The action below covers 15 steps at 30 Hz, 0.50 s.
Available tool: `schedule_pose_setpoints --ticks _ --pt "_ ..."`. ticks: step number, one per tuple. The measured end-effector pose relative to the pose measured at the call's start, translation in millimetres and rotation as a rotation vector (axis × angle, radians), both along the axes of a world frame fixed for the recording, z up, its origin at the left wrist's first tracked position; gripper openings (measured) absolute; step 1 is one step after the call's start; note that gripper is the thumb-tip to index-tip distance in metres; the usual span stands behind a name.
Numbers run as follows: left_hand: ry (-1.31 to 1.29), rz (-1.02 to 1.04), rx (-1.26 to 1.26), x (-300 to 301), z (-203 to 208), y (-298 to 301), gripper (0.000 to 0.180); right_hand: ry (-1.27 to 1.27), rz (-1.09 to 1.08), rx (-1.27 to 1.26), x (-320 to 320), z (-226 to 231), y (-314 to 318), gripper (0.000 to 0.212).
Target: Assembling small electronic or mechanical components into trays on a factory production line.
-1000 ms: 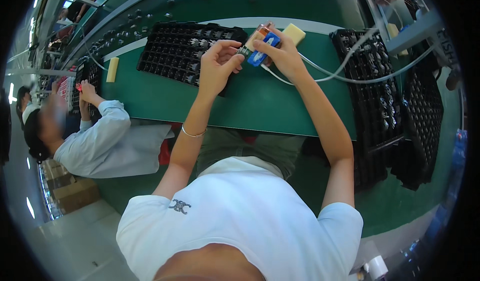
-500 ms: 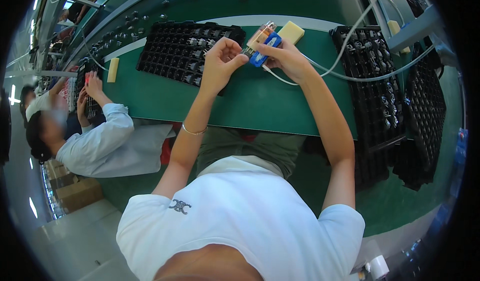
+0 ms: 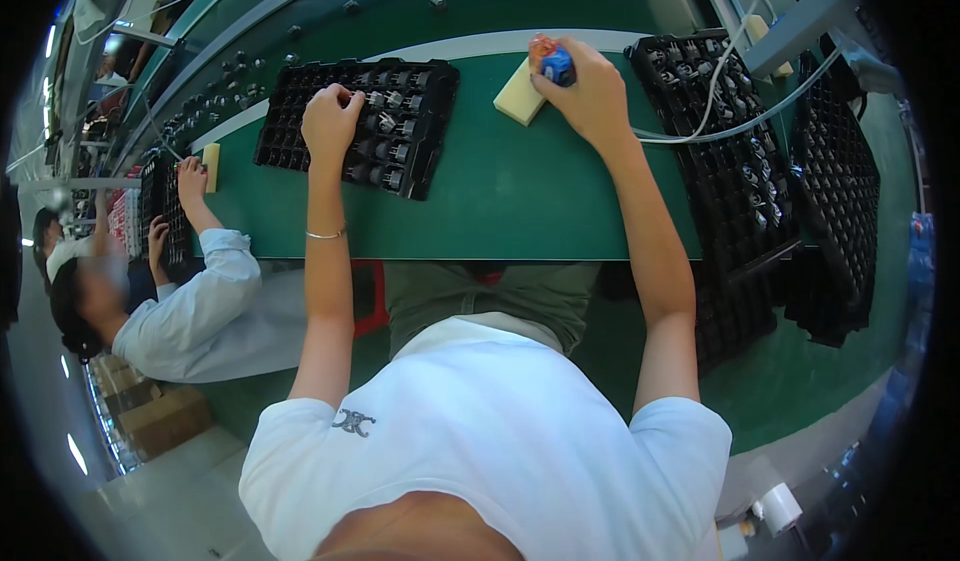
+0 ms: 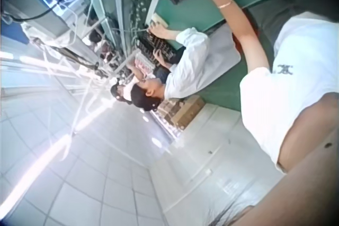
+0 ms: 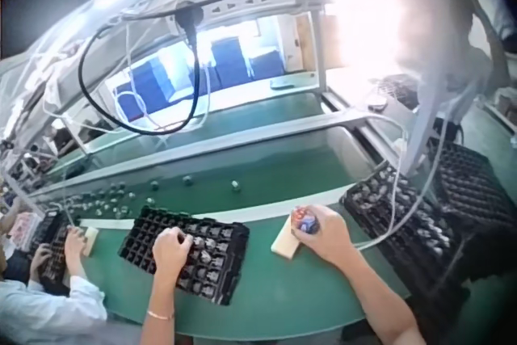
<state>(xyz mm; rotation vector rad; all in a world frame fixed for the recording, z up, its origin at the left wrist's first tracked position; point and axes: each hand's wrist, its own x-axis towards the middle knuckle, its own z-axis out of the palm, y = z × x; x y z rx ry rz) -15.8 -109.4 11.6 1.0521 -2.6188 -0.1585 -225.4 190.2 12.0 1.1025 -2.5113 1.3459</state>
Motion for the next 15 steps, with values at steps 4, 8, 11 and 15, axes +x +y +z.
schedule_pose_setpoints --ticks 4,8,11,15 --pt "0.105 0.014 0.004 -5.3 -1.2 9.0 0.026 0.048 0.035 -0.020 7.5 -1.1 -5.7 0.044" --pt "0.176 0.030 0.033 -5.5 3.0 10.1 0.025 0.031 0.036 -0.011 10.2 0.6 -5.3 0.042" --pt "0.326 0.002 0.113 -4.8 5.4 9.3 0.023 0.068 0.038 -0.034 7.5 -4.6 -5.0 0.041" --pt "0.663 -0.158 0.536 -6.8 7.0 24.7 0.015 0.083 0.054 -0.037 6.6 -6.4 -5.9 0.042"
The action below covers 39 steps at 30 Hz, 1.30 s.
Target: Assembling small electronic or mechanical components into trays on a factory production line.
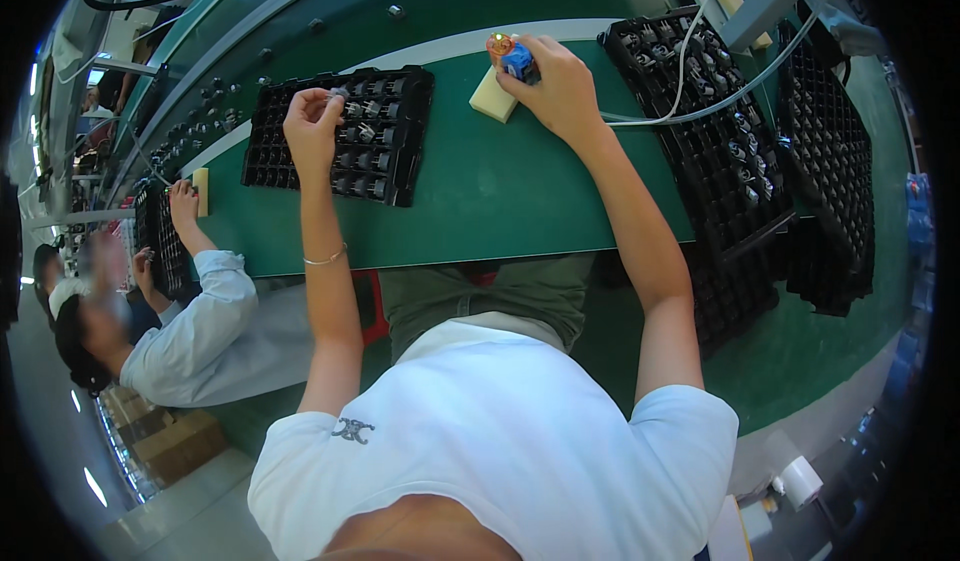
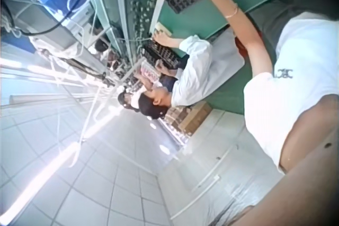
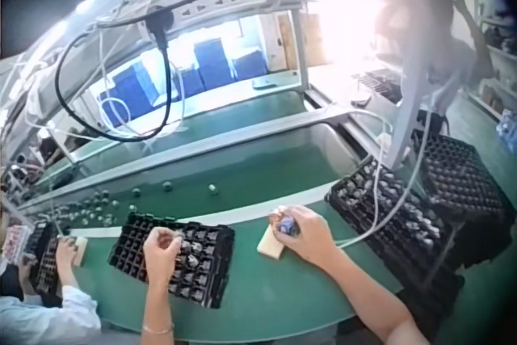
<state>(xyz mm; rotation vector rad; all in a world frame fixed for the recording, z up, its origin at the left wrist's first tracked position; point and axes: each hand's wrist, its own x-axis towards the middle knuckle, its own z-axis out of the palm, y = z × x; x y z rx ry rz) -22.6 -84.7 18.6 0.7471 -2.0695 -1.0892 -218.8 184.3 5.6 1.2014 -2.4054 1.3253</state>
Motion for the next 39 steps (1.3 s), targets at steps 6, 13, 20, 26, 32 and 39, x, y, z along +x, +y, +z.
schedule_pose_setpoints --ticks 6,13,20,26,32,39 --pt "0.164 -0.339 0.434 -9.2 6.2 74.9 0.015 -0.024 -0.016 0.016 -0.1 -0.6 2.2 0.043" --pt "0.107 -0.356 0.363 -13.1 -12.8 102.3 0.015 -0.035 -0.007 0.009 -0.5 0.4 1.1 0.044" --pt "0.241 -0.294 0.518 -7.1 -16.2 95.8 0.012 -0.075 0.043 0.035 -5.1 7.3 -11.5 0.037" --pt "0.318 -0.285 0.527 -4.4 -18.4 94.2 0.012 -0.091 0.058 0.006 -53.8 -7.2 -58.5 0.034" --pt "0.300 -0.300 0.549 -3.5 -16.7 92.7 0.012 -0.022 0.080 0.059 -124.5 -17.8 -144.1 0.040" --pt "0.351 -0.260 0.560 -5.5 -22.1 95.5 0.016 0.202 -0.062 0.205 -139.2 -24.3 -175.2 0.043"
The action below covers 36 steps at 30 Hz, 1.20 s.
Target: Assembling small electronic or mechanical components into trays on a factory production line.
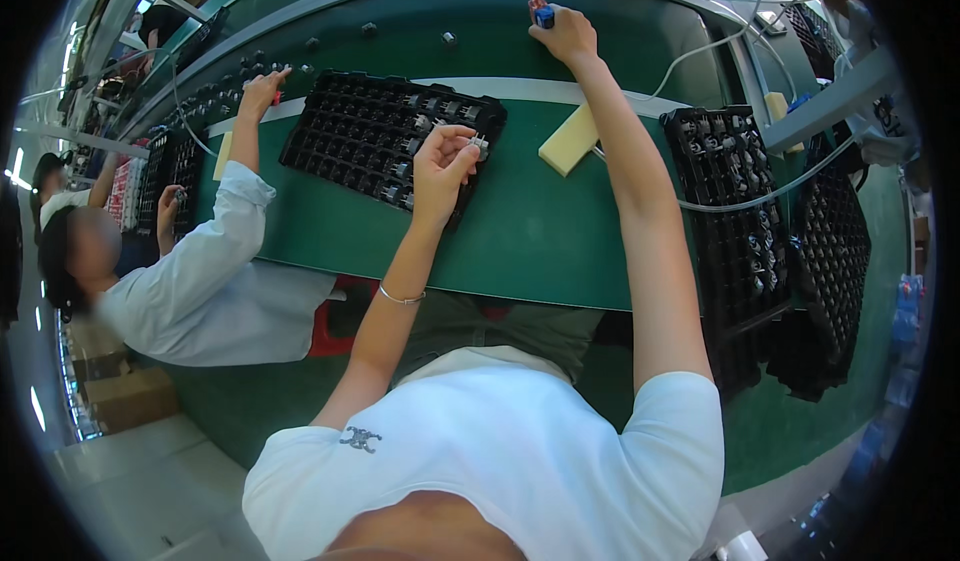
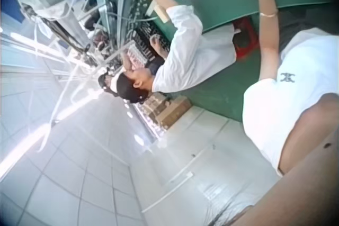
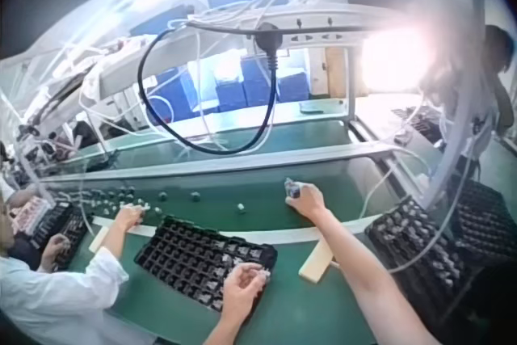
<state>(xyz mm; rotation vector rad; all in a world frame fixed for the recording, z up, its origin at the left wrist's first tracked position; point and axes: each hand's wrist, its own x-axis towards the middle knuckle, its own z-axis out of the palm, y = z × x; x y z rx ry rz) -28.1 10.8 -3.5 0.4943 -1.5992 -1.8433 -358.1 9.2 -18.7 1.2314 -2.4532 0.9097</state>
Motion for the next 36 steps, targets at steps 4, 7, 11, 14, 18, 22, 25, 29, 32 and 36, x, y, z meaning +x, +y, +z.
schedule_pose_setpoints --ticks 4,7,11,14,18,22,25,29,32,36 --pt "-0.027 0.013 -0.009 3.6 -1.5 -6.8 0.015 -0.143 0.098 -0.018 12.6 13.9 16.0 0.038" --pt "-0.049 -0.008 0.035 7.9 4.5 -10.7 0.016 -0.547 0.340 -0.221 59.7 29.3 49.2 0.030" --pt "-0.023 -0.046 -0.020 -2.3 23.5 -0.7 0.019 -0.984 0.394 -0.325 130.3 39.5 114.5 0.029" --pt "-0.050 -0.052 -0.119 -13.0 25.0 9.2 0.017 -1.163 0.361 -0.394 165.4 39.7 136.6 0.032" --pt "-0.085 -0.097 -0.126 -18.7 25.7 16.4 0.016 -1.203 0.345 -0.426 177.0 33.0 142.0 0.033" --pt "-0.115 -0.061 -0.170 -20.3 37.7 17.0 0.016 -1.325 0.346 -0.501 172.1 26.5 146.9 0.038" --pt "-0.104 -0.063 -0.176 -19.8 37.5 13.7 0.016 -1.323 0.374 -0.518 174.1 29.2 146.2 0.041" --pt "-0.114 -0.102 -0.228 -17.6 33.6 12.8 0.017 -1.408 0.407 -0.505 179.5 22.0 142.1 0.044" --pt "-0.135 -0.131 -0.212 -16.1 37.7 16.0 0.021 -1.485 0.365 -0.536 179.8 22.2 145.9 0.044" --pt "-0.248 -0.129 -0.383 -9.3 36.1 11.7 0.029 -1.607 0.484 -0.428 170.6 25.5 151.7 0.046"
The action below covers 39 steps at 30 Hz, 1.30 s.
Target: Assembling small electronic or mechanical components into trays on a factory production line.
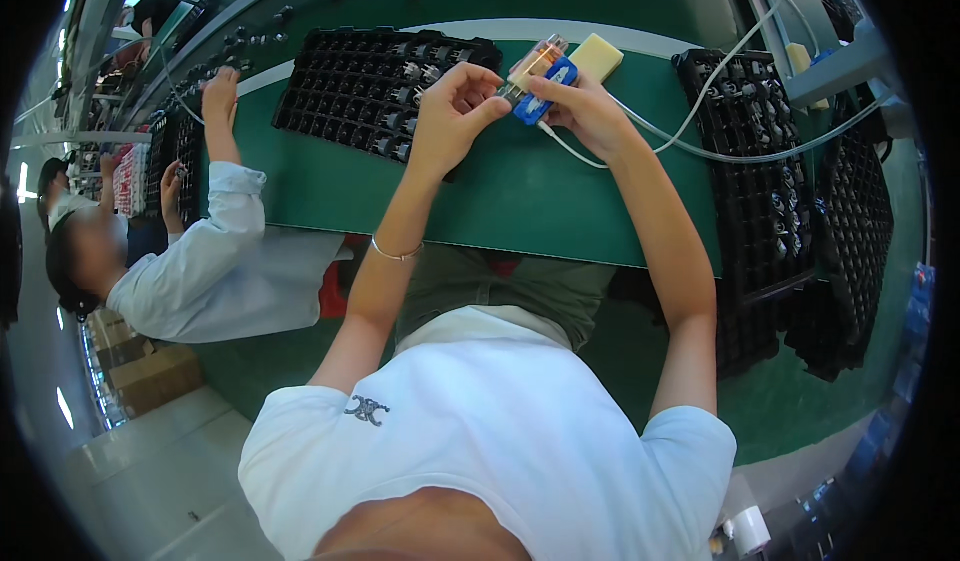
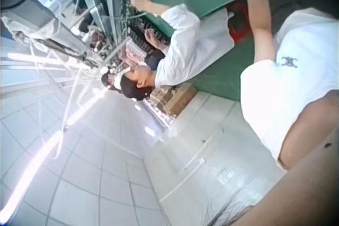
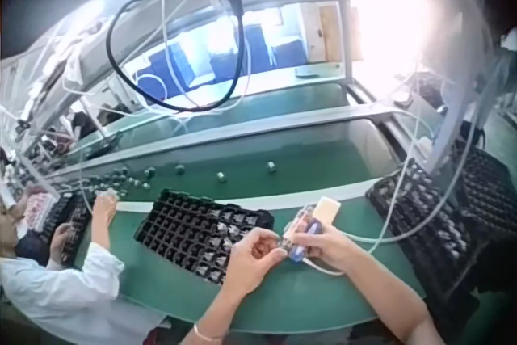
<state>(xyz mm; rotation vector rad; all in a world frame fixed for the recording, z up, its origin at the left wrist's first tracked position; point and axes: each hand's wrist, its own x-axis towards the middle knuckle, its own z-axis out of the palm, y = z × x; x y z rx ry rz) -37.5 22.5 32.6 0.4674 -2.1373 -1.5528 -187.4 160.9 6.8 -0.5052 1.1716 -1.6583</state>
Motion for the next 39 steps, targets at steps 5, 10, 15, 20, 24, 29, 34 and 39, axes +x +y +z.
schedule_pose_setpoints --ticks 5,10,15,20,24,29,34,39 --pt "-0.216 0.383 -0.531 25.9 -0.9 -59.4 0.035 0.379 -0.289 0.014 -38.9 0.1 21.8 0.041" --pt "-0.652 0.521 -1.005 53.6 -15.6 -98.2 0.047 1.142 -0.498 0.341 -38.2 7.1 29.7 0.051" --pt "-0.570 0.472 -0.944 45.3 -22.9 -97.6 0.042 1.394 -0.575 0.349 -27.1 6.7 21.4 0.047" --pt "-0.542 0.464 -0.827 41.3 -19.5 -91.3 0.037 1.417 -0.593 0.318 -28.7 -1.5 21.8 0.043" --pt "-0.497 0.504 -0.793 38.7 -17.5 -83.2 0.032 1.378 -0.587 0.319 -27.9 -1.0 21.8 0.042" --pt "-0.336 0.557 -0.802 35.6 -12.8 -72.5 0.027 1.357 -0.570 0.339 -26.4 1.7 21.4 0.040" --pt "0.022 0.237 -0.274 24.5 -8.8 -33.6 0.019 1.374 -0.590 0.373 -30.0 0.8 23.9 0.039" --pt "-0.028 0.101 -0.219 13.4 -11.0 1.0 0.018 1.380 -0.599 0.301 -23.6 1.7 22.6 0.040"
